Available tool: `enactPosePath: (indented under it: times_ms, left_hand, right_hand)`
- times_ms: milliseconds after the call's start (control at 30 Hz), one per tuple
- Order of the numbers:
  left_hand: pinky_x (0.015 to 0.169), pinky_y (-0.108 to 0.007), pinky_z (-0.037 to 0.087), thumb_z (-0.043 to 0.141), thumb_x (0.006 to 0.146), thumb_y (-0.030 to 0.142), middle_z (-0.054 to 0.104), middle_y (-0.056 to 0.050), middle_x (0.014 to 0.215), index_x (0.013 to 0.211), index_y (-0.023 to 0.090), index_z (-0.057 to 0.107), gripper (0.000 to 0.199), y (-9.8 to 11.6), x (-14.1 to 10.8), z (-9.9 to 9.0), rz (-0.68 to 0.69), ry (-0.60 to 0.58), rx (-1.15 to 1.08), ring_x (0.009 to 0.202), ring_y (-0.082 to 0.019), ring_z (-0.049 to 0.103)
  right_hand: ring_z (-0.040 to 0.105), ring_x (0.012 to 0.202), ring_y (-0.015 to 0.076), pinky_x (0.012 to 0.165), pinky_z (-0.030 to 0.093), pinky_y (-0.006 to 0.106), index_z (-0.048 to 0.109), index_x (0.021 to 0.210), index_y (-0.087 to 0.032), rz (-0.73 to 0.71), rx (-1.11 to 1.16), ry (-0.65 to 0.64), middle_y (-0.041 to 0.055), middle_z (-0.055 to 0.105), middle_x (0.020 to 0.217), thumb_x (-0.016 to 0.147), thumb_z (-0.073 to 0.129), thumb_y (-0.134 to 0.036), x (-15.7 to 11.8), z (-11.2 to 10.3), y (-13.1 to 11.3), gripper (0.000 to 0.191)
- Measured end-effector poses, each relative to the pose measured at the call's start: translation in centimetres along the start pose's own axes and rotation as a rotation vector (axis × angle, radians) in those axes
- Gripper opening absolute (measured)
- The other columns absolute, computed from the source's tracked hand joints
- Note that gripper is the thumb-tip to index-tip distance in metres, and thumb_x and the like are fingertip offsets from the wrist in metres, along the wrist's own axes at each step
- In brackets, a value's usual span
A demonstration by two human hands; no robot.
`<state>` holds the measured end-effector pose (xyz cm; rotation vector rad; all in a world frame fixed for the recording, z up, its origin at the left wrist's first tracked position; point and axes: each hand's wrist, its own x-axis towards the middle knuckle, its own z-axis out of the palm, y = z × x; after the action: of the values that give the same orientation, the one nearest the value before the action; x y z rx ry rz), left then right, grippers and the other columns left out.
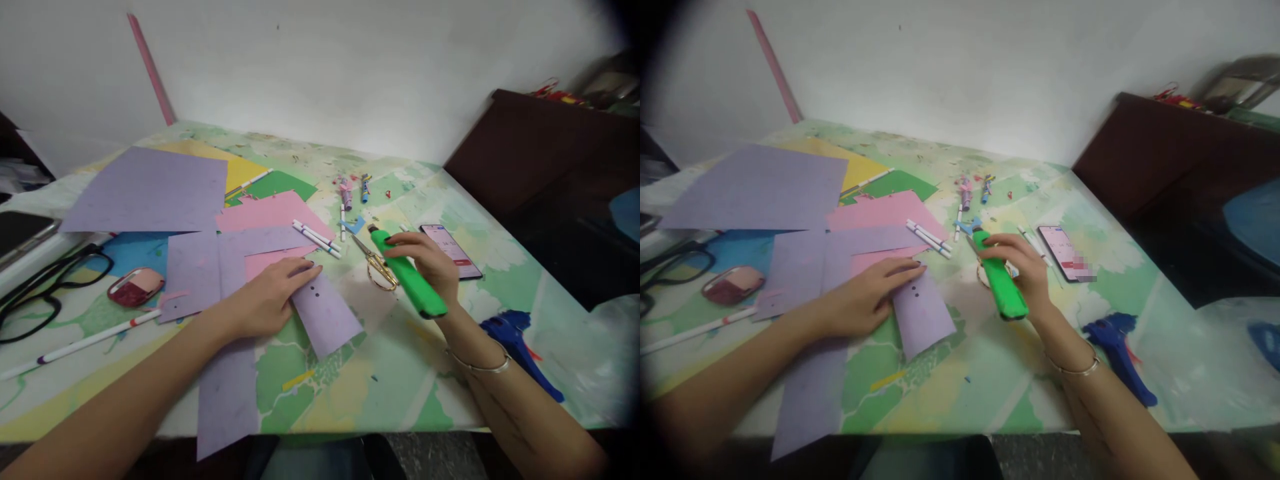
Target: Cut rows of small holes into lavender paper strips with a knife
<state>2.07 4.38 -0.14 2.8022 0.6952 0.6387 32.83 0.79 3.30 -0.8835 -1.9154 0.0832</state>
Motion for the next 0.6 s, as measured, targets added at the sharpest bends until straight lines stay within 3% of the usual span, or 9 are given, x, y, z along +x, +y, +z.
enactPosePath:
  times_ms: [100,200,267,400,467,600]
  left_hand:
    - [0.114,-0.052,0.044,0.05,0.067,0.001,0.047,-0.02,0.15,0.149,0.013,0.039,0.083,0.5,-0.3,-0.7,0.001,-0.084,-0.026,0.143,-0.031,0.042]
    - [0.116,-0.056,0.04,0.054,0.068,0.006,0.044,-0.021,0.152,0.148,0.012,0.038,0.082,1.2,-0.2,-0.9,0.012,-0.133,-0.05,0.147,-0.033,0.037]
    - [0.115,-0.054,0.042,0.056,0.072,0.009,0.043,-0.021,0.153,0.148,0.012,0.038,0.078,1.6,0.0,-1.1,0.015,-0.146,-0.063,0.146,-0.032,0.037]
    - [0.115,-0.061,0.039,0.063,0.081,0.021,0.044,-0.024,0.152,0.145,0.012,0.042,0.068,1.9,0.1,-1.4,0.009,-0.145,-0.056,0.146,-0.038,0.036]
    - [0.114,-0.063,0.038,0.07,0.08,0.03,0.044,-0.026,0.151,0.144,0.01,0.044,0.071,1.8,0.1,-1.7,-0.01,-0.158,-0.029,0.144,-0.041,0.036]
    - [0.114,-0.056,0.042,0.078,0.075,0.04,0.049,-0.026,0.147,0.138,0.008,0.048,0.076,1.3,-0.1,-1.9,-0.066,-0.192,0.016,0.139,-0.039,0.045]
  right_hand:
    - [0.067,0.1,0.0248,0.077,0.057,0.037,0.072,0.101,-0.026,0.188,0.201,0.257,0.0079,0.069,0.106,0.086,0.074,-0.025,0.1,0.2,-0.5,0.015]
    - [0.067,0.069,0.016,0.055,0.053,0.029,0.067,0.099,-0.025,0.399,0.463,0.39,0.0057,0.073,0.103,0.086,0.074,-0.033,0.2,0.6,-0.9,0.017]
    - [0.062,0.053,0.0122,0.047,0.05,0.026,0.062,0.098,-0.024,0.541,0.618,0.407,0.0038,0.076,0.095,0.088,0.072,-0.042,0.3,0.9,-1.1,0.023]
    - [0.061,0.048,0.0118,0.044,0.049,0.024,0.056,0.089,-0.023,0.759,0.768,0.433,0.0036,0.079,0.087,0.083,0.074,-0.053,0.4,1.4,-1.2,0.036]
    - [0.06,0.048,0.0102,0.046,0.049,0.022,0.056,0.083,-0.022,0.838,0.82,0.447,0.0045,0.079,0.086,0.081,0.076,-0.049,0.4,1.6,-1.3,0.034]
    - [0.055,0.054,0.0065,0.05,0.047,0.02,0.065,0.081,-0.019,0.908,0.923,0.364,0.0025,0.077,0.087,0.071,0.084,-0.026,0.3,1.7,-1.8,0.022]
